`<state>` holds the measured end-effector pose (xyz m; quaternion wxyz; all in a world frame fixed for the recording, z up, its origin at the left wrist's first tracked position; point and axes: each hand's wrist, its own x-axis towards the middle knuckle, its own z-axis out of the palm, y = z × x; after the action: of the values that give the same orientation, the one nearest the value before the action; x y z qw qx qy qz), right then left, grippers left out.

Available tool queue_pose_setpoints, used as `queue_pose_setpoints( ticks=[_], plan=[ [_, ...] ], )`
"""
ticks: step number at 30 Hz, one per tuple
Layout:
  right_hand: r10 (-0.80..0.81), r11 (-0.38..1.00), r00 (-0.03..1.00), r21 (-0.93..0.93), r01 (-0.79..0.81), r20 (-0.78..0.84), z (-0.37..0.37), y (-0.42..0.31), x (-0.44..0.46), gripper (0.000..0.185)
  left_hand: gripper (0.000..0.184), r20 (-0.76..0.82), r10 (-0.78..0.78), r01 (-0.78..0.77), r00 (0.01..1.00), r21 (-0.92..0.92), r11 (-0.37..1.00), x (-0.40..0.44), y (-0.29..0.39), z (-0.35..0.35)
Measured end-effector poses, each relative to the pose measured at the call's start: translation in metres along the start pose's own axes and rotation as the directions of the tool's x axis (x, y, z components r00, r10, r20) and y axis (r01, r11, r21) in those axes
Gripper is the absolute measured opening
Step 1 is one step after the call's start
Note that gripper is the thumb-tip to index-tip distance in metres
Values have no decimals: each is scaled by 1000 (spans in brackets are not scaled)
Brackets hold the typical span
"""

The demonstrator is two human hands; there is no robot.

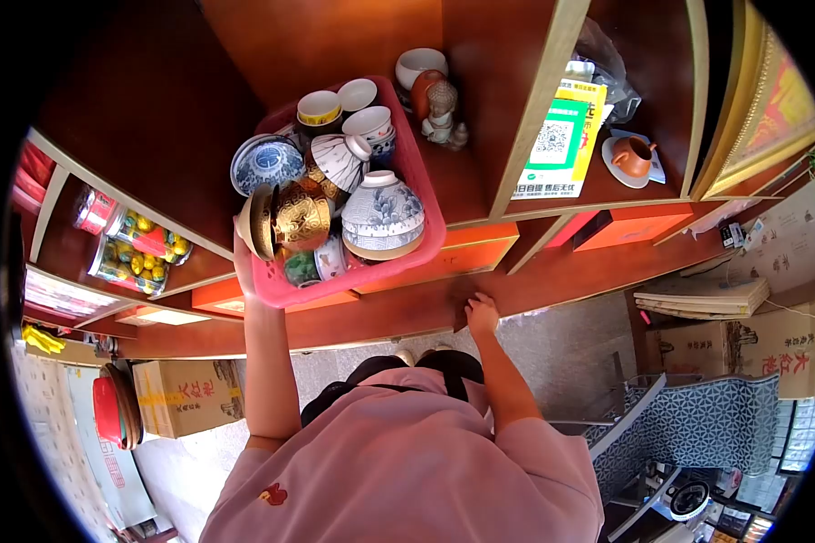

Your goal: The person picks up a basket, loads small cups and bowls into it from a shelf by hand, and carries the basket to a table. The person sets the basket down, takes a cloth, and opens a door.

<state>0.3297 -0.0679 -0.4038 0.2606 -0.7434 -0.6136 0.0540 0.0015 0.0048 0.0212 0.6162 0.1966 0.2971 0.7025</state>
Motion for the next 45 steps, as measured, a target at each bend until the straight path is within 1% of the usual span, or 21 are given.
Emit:
queue_pose_setpoints(
  ticks=[3,5,7,9,13,15,16,19,22,23,25,27,28,29,30,31,32,35,36,40,45],
  plan=[
    [-19,985,986,170,-10,166,-18,7,1,26,50,99,-35,39,994,-35,999,6,0,-13],
    [157,877,969,424,-225,189,-78,-14,11,14,50,179,-36,48,983,-62,997,14,-1,-26],
    [162,525,932,771,-360,325,-145,-36,27,10,50,184,-51,69,982,-93,993,14,0,-24],
    [37,263,908,873,-412,417,-256,-83,47,9,50,260,-35,66,965,-112,991,13,-2,-24],
    [-74,-15,996,998,53,-54,-373,-158,74,12,48,176,24,-6,984,-102,995,14,-7,-21],
    [59,213,971,953,215,-232,-400,-216,86,15,49,262,31,-2,965,-111,994,14,-6,-23],
    [16,287,958,919,271,-288,-404,-239,97,18,51,207,24,-4,978,-95,995,11,-4,-18],
    [-291,510,878,715,478,-380,-402,-283,133,21,54,248,-30,77,968,-185,980,6,4,-13],
    [-564,694,742,278,664,-364,-391,-314,158,19,57,235,-45,92,971,-192,977,0,10,-9],
    [-567,719,758,255,646,-322,-383,-315,162,19,57,249,-49,100,967,-196,976,2,11,-9],
    [-478,633,854,592,498,-207,-372,-307,172,26,56,285,-54,114,957,-200,973,1,13,-10],
    [-300,694,921,606,389,-249,-354,-296,188,44,56,191,-84,117,978,-168,979,3,16,-4],
    [-229,721,970,654,227,-84,-351,-291,191,58,52,282,-76,134,956,-195,972,4,18,-3],
    [-233,719,969,656,229,-83,-346,-289,194,58,52,279,-72,130,958,-195,972,6,20,-1],
    [-99,568,982,819,-75,158,-343,-290,197,61,52,242,-92,133,966,-160,978,9,22,3],
    [-22,351,910,855,-381,415,-341,-290,201,65,51,205,-112,140,972,-124,982,12,23,7],
    [-151,133,795,808,-573,588,-342,-289,207,63,49,205,-107,135,973,-130,982,13,25,11],
    [-152,51,718,731,-681,680,-327,-292,206,57,46,221,-77,104,972,-114,988,20,21,13],
    [-171,4,730,742,-671,661,-325,-291,206,48,43,222,-130,160,966,-124,979,22,20,7],
    [-181,-71,767,769,-635,616,-311,-286,207,46,47,86,-151,157,985,-79,984,24,17,6],
    [-144,16,794,804,-595,591,-323,-286,190,53,50,28,-204,206,979,-139,969,5,21,16]
  ],
)
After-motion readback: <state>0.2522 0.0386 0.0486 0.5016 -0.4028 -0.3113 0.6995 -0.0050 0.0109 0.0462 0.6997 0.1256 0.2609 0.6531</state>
